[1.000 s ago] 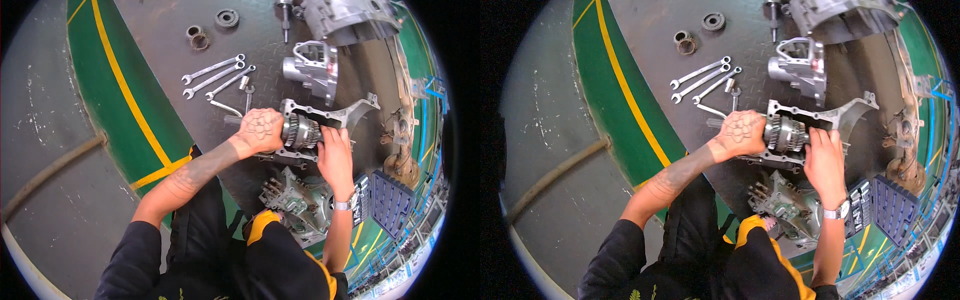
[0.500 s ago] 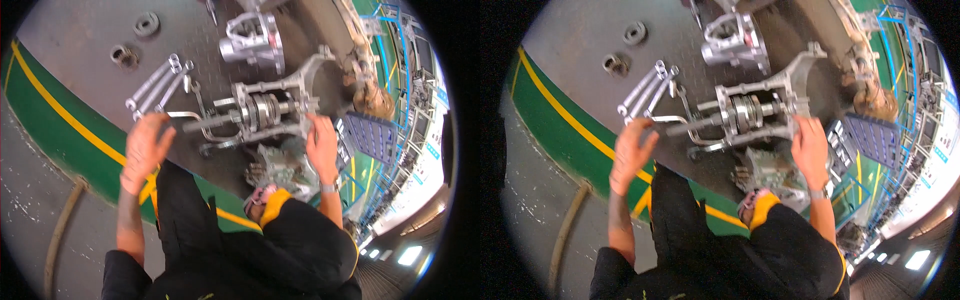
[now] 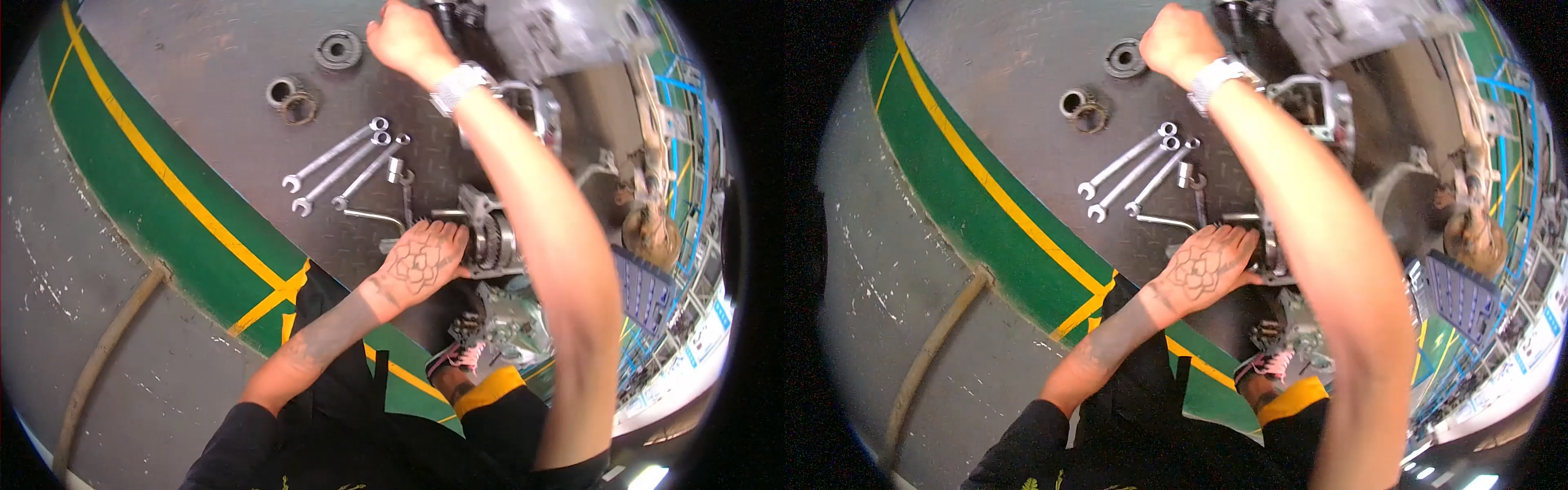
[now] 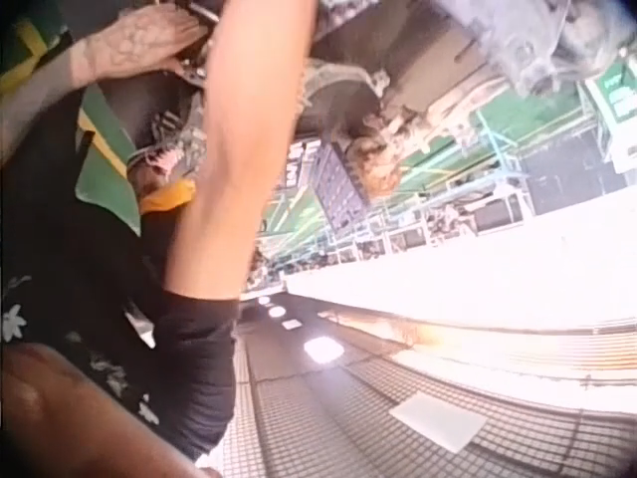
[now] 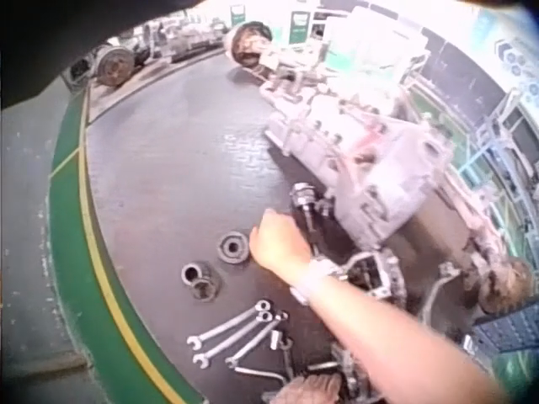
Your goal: Assembling and repairing automotive transmission components using various hand tools.
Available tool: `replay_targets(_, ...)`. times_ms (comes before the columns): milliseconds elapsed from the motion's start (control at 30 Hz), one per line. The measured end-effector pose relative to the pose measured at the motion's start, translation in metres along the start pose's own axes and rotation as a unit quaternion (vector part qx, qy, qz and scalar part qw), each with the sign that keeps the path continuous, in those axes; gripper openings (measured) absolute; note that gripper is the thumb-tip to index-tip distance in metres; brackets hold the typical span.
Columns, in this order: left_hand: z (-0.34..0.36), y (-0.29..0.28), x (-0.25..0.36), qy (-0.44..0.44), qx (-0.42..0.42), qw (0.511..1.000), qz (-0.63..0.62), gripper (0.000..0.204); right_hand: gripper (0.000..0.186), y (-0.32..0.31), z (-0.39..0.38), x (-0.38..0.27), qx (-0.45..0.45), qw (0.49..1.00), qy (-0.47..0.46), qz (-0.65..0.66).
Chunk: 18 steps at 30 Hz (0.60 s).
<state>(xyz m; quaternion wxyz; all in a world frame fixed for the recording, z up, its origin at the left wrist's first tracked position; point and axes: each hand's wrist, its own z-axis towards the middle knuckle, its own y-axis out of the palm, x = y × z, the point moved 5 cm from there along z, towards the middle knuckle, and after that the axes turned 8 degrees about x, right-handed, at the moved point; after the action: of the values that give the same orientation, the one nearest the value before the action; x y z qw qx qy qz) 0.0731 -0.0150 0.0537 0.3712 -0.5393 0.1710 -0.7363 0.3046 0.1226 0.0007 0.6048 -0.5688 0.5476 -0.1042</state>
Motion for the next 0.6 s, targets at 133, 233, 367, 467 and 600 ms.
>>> replay_targets(133,-0.003,-0.079,-0.099,-0.141,-0.066,0.986,0.053,0.023,0.028,0.060,-0.012,-0.024,0.320,0.912,-0.234,-0.107)
replay_targets(233,0.010,-0.134,-0.175,-0.226,0.093,0.958,0.148,0.054,0.033,0.033,-0.023,-0.038,0.287,0.920,-0.255,-0.073)
replay_targets(367,0.033,-0.119,-0.213,-0.217,0.052,0.965,0.139,0.070,0.051,0.005,0.003,0.010,0.335,0.935,-0.010,-0.113)
replay_targets(467,0.027,-0.096,-0.221,-0.178,-0.011,0.954,0.240,0.062,0.080,0.010,0.023,0.051,0.232,0.958,0.131,-0.109)
replay_targets(600,0.025,-0.099,-0.224,-0.137,-0.004,0.959,0.248,0.052,0.089,0.007,0.039,0.043,0.270,0.934,0.200,-0.120)
